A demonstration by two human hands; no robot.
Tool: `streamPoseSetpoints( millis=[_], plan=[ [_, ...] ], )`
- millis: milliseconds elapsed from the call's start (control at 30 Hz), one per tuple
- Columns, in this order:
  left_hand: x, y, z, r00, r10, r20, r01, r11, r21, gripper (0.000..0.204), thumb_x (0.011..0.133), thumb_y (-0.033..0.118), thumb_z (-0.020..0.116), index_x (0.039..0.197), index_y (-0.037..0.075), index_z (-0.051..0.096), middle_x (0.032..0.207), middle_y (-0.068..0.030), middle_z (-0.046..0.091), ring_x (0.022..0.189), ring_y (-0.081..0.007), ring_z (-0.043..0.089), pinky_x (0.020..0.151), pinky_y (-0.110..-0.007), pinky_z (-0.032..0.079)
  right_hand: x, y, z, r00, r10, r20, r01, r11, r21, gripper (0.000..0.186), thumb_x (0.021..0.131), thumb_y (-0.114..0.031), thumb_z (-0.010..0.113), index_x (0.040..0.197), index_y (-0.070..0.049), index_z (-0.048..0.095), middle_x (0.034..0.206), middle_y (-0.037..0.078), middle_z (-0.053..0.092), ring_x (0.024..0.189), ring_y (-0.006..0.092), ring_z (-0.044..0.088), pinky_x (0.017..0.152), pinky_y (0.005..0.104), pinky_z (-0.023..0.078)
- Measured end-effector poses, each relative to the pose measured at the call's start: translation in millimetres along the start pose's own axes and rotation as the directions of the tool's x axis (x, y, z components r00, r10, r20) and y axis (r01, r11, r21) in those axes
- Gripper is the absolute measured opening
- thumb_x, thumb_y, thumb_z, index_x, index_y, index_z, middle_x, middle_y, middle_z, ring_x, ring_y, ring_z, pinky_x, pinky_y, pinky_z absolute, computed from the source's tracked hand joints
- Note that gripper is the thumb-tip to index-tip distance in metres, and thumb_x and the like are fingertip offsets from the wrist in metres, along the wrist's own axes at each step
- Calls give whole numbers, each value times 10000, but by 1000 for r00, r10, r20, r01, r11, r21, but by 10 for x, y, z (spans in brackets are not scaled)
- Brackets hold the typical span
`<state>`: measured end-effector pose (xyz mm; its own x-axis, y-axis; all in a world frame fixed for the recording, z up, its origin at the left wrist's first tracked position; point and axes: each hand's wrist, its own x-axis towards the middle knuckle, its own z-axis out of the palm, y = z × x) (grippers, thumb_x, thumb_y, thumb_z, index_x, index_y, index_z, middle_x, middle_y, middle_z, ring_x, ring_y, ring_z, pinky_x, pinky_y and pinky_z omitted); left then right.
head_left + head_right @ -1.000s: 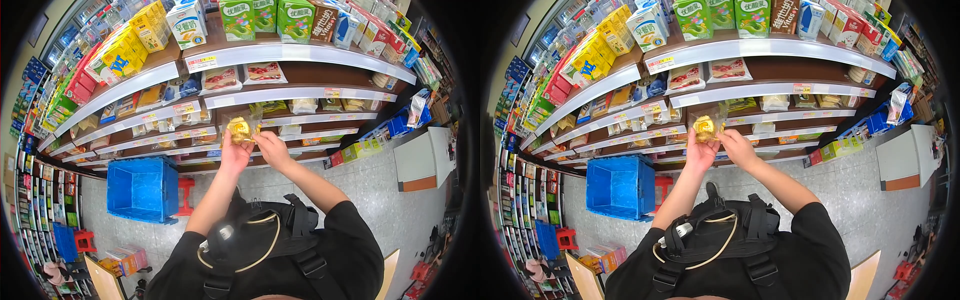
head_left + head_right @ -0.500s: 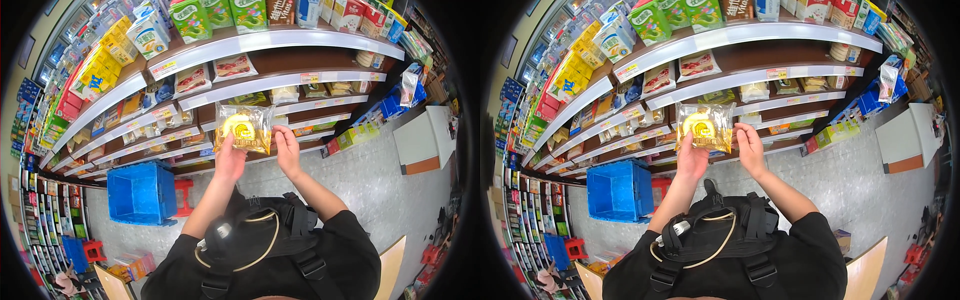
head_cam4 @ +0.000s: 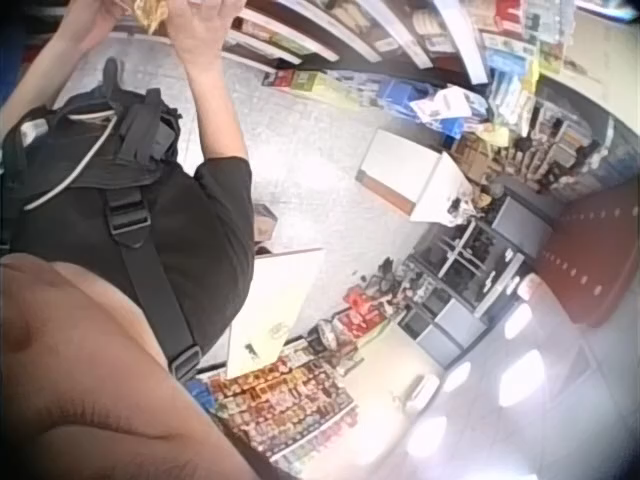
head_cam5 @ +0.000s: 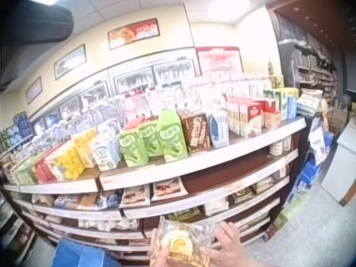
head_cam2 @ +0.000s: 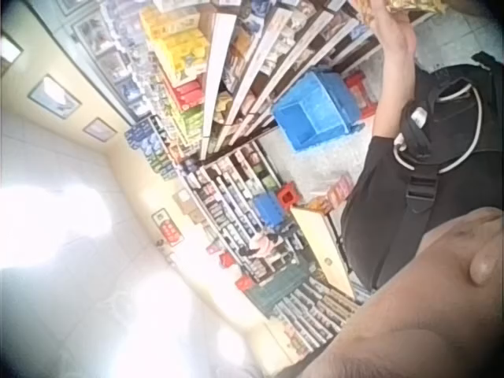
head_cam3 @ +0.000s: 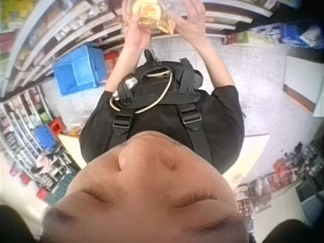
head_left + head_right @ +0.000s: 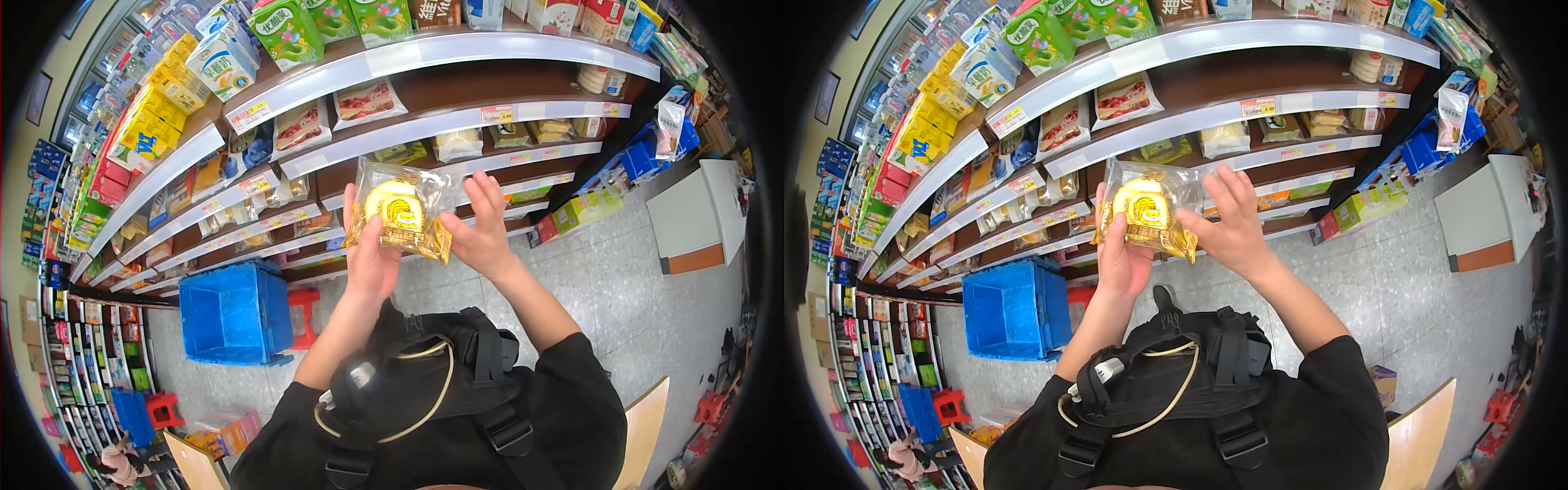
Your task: Examine various snack packages on supermarket shelves.
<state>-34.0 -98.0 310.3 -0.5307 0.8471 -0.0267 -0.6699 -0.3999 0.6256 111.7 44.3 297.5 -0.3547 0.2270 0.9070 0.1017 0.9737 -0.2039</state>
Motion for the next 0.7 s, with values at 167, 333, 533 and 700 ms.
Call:
streamPoseSetpoints(
  millis=[167, 333, 533, 700],
  plan=[
    [-26, -41, -14, 991, 77, 111, -94, 983, 158, 765, 991, 321, 628, 1590, 99, 208, 1513, -116, 427, 1331, -266, 502, 1074, -485, 452, 235, -57, -83, 950, -118, 288, 106, 993, 59, 401, 771, -181, 741, 1168, -224, 708, 1310, 37, 636, 1285, 296, 536, 1088, 516, 412],
    [-14, 164, -296, 976, -52, 213, 6, 977, 215, 1072, 818, 652, 724, 1582, 76, 240, 1534, -114, 414, 1326, -238, 499, 1070, -410, 440, 184, -126, -86, 887, 141, 440, -378, 769, 515, 520, 739, -77, 817, 1235, -69, 663, 1233, 112, 683, 1157, 285, 641, 1027, 431, 483],
    [61, 312, -556, 967, 172, 190, -255, 723, 642, 675, 961, 207, 686, 1518, 7, 362, 1534, -118, 430, 1244, -196, 542, 1047, -364, 439, 97, -189, 88, 560, 496, 663, -748, -42, 663, 394, 877, -118, 776, 1212, 34, 636, 1156, 66, 693, 1016, 121, 633, 905, 291, 514],
    [163, 628, -571, 876, 175, 449, -452, -26, 892, 662, 885, -25, 654, 1495, 55, 409, 1522, -159, 465, 1263, -266, 572, 1004, -374, 493, 193, -249, 139, 508, 574, 642, -674, -199, 711, 437, 903, -128, 739, 1282, 34, 593, 1148, 84, 699, 1034, 160, 654, 921, 322, 522]
  ],
)
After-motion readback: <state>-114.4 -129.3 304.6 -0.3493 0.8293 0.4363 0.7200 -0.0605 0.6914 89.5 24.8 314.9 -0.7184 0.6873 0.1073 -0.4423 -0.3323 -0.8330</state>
